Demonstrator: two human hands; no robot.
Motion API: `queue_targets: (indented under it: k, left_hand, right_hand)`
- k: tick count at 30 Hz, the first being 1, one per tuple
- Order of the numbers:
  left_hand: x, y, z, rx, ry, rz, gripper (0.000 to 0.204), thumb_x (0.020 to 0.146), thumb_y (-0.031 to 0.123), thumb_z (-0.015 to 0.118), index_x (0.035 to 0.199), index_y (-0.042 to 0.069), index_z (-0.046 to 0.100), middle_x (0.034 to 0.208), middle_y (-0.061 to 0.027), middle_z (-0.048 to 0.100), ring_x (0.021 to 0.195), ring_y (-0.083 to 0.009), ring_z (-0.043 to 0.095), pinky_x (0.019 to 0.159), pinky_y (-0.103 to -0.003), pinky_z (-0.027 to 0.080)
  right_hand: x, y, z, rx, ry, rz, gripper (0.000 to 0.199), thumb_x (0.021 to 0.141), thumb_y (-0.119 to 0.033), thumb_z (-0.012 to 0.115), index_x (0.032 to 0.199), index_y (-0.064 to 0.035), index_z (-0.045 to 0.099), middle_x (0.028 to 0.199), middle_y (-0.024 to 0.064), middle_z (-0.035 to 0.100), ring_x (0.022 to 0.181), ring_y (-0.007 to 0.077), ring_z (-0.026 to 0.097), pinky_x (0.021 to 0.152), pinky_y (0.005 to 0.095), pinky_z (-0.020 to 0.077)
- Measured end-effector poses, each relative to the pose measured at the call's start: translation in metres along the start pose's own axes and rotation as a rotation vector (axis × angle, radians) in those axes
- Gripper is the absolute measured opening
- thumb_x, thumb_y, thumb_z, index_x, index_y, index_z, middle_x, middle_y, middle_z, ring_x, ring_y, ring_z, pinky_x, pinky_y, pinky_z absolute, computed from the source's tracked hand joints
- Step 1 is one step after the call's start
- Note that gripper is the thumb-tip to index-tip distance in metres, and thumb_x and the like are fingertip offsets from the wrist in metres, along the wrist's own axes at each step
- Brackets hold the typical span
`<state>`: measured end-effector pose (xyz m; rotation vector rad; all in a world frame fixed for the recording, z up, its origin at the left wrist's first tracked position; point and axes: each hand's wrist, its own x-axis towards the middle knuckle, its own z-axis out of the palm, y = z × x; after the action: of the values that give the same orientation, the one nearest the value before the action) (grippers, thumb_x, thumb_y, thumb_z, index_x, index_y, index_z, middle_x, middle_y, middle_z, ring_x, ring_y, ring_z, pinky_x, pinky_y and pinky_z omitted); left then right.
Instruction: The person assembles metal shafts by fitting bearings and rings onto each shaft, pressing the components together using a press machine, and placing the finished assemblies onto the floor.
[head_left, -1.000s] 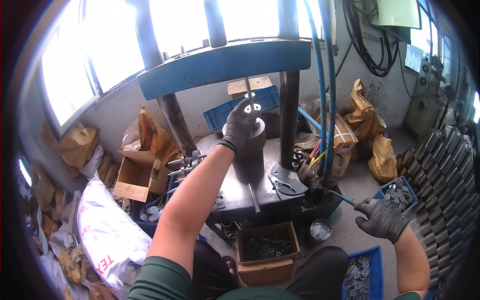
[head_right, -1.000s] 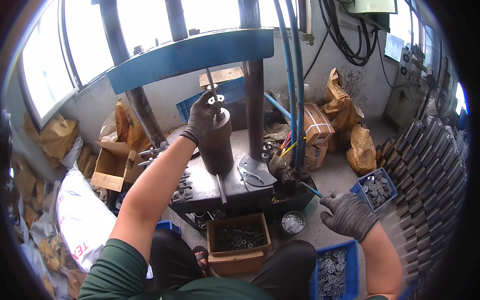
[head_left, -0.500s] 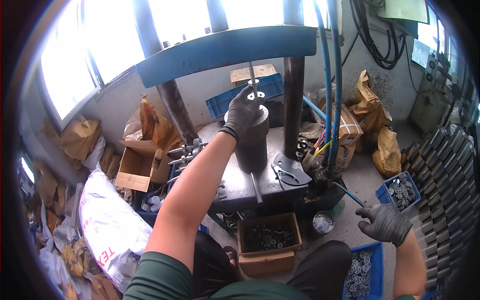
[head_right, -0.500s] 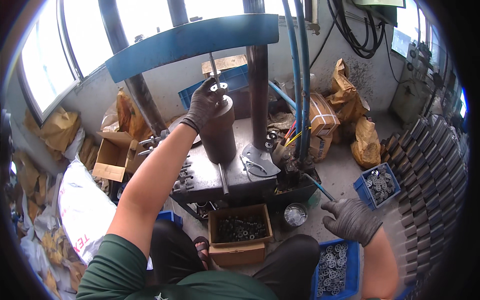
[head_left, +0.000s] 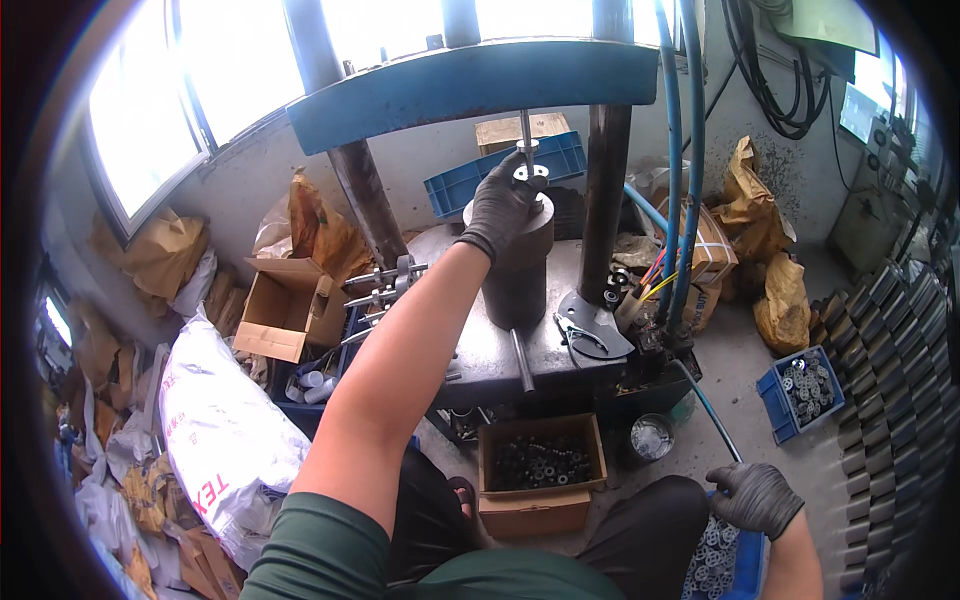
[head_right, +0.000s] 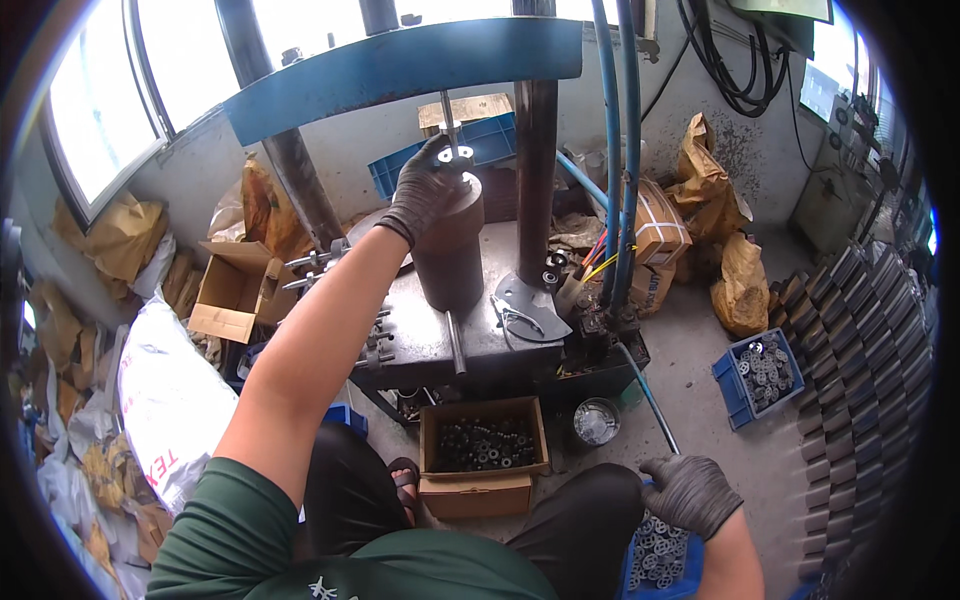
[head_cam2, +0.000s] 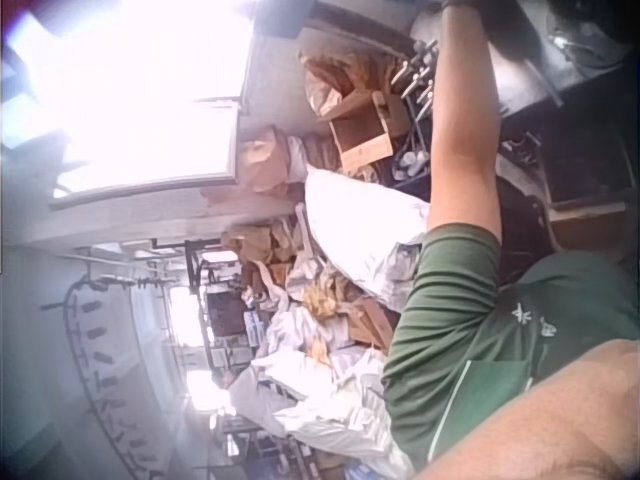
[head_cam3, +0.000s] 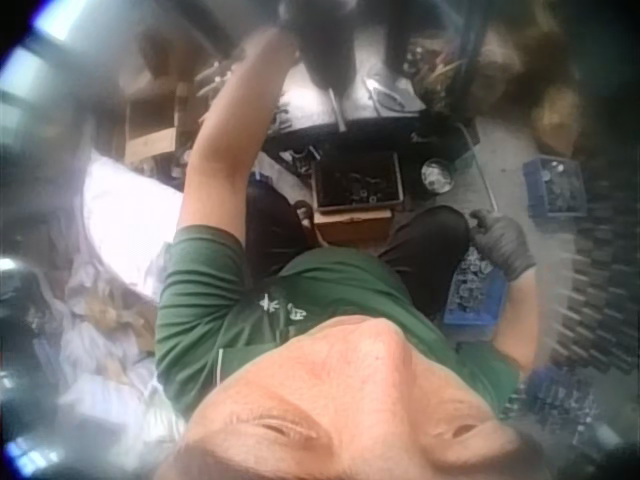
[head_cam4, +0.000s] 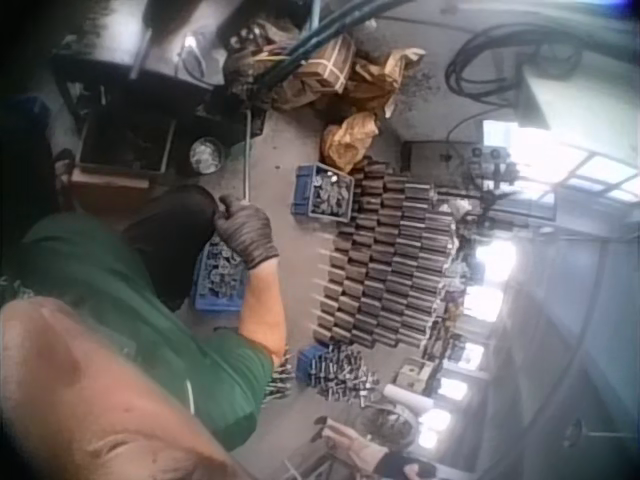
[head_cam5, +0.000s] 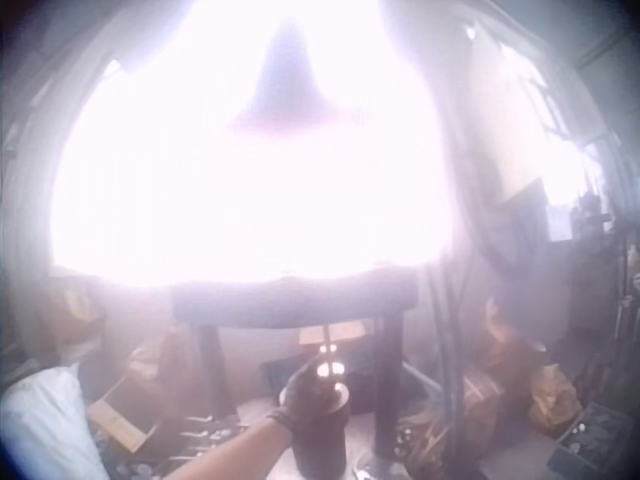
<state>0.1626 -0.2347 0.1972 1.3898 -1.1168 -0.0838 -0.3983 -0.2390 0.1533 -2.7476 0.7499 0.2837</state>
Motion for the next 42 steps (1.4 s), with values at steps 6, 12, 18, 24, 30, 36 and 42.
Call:
queue_targets:
  k: [6, 12, 18, 24, 30, 36, 42]
  left_hand:
    - [0.014, -0.034, -0.005, 0.317, -0.024, 0.148, 0.048, 0.096, 0.019, 0.075, 0.141, 0.014, 0.060, 0.083, -0.0057, 0.070, 0.070, -0.0096, 0.066, 0.064, -0.029, 0.057]
    - [0.012, -0.035, -0.008, 0.139, -0.050, 0.025, 0.050, 0.096, 0.022, 0.074, 0.143, 0.013, 0.059, 0.082, -0.0078, 0.072, 0.070, -0.0127, 0.068, 0.068, -0.032, 0.057]
    - [0.007, -0.013, 0.000, -0.193, -0.049, -0.049, 0.051, 0.096, 0.027, 0.076, 0.141, 0.010, 0.060, 0.076, -0.0058, 0.071, 0.067, -0.0119, 0.067, 0.065, -0.030, 0.056]
    - [0.005, -0.015, -0.016, 0.143, 0.054, 0.009, 0.050, 0.095, 0.029, 0.077, 0.138, 0.007, 0.062, 0.084, -0.0096, 0.075, 0.072, -0.0124, 0.071, 0.070, -0.031, 0.057]
    - [0.001, 0.008, 0.000, 0.119, 0.032, -0.076, 0.051, 0.096, 0.029, 0.077, 0.139, 0.007, 0.062, 0.089, -0.0118, 0.077, 0.074, -0.0133, 0.072, 0.072, -0.031, 0.058]
    - [-0.003, 0.012, 0.002, -0.030, 0.048, -0.166, 0.042, 0.091, 0.019, 0.083, 0.127, 0.006, 0.066, 0.090, -0.0032, 0.069, 0.075, -0.0083, 0.062, 0.069, -0.026, 0.054]
    - [0.005, -0.002, -0.006, 0.136, 0.023, -0.085, 0.048, 0.095, 0.029, 0.077, 0.136, 0.005, 0.064, 0.088, -0.0125, 0.077, 0.074, -0.0133, 0.071, 0.072, -0.031, 0.058]
  right_hand:
    - [0.010, -0.001, -0.037, 0.113, 0.135, 0.009, 0.037, 0.085, -0.027, 0.065, 0.111, -0.0022, 0.075, 0.100, 0.0244, 0.073, 0.088, 0.0372, 0.074, 0.085, 0.0458, 0.0588]
    - [0.076, 0.009, -0.078, -0.012, 1.139, -0.322, 0.029, 0.089, -0.001, 0.069, 0.118, -0.0002, 0.068, 0.095, 0.0208, 0.070, 0.084, 0.0334, 0.072, 0.075, 0.0419, 0.0572]
    - [0.142, 0.014, -0.141, 0.092, 1.173, -0.159, 0.029, 0.095, -0.009, 0.068, 0.122, 0.0020, 0.069, 0.103, 0.0218, 0.073, 0.092, 0.0331, 0.074, 0.082, 0.0404, 0.0586]
    - [0.094, -0.005, -0.111, 0.103, 0.812, -0.060, 0.035, 0.093, -0.012, 0.063, 0.125, 0.0001, 0.069, 0.108, 0.0239, 0.073, 0.102, 0.0363, 0.073, 0.091, 0.0409, 0.0581]
    - [0.013, 0.010, -0.020, -0.123, -0.239, -0.038, 0.037, 0.087, -0.027, 0.063, 0.114, -0.0060, 0.075, 0.101, 0.0204, 0.075, 0.095, 0.0366, 0.073, 0.090, 0.0439, 0.0580]
    - [0.016, 0.006, -0.025, 0.186, 0.093, 0.012, 0.032, 0.085, -0.025, 0.064, 0.105, -0.0030, 0.076, 0.090, 0.0234, 0.073, 0.086, 0.0397, 0.073, 0.082, 0.0460, 0.0592]
    - [0.014, 0.014, -0.024, 0.111, 0.041, -0.060, 0.035, 0.085, -0.020, 0.063, 0.113, -0.0028, 0.075, 0.096, 0.0243, 0.073, 0.090, 0.0401, 0.072, 0.083, 0.0458, 0.0589]
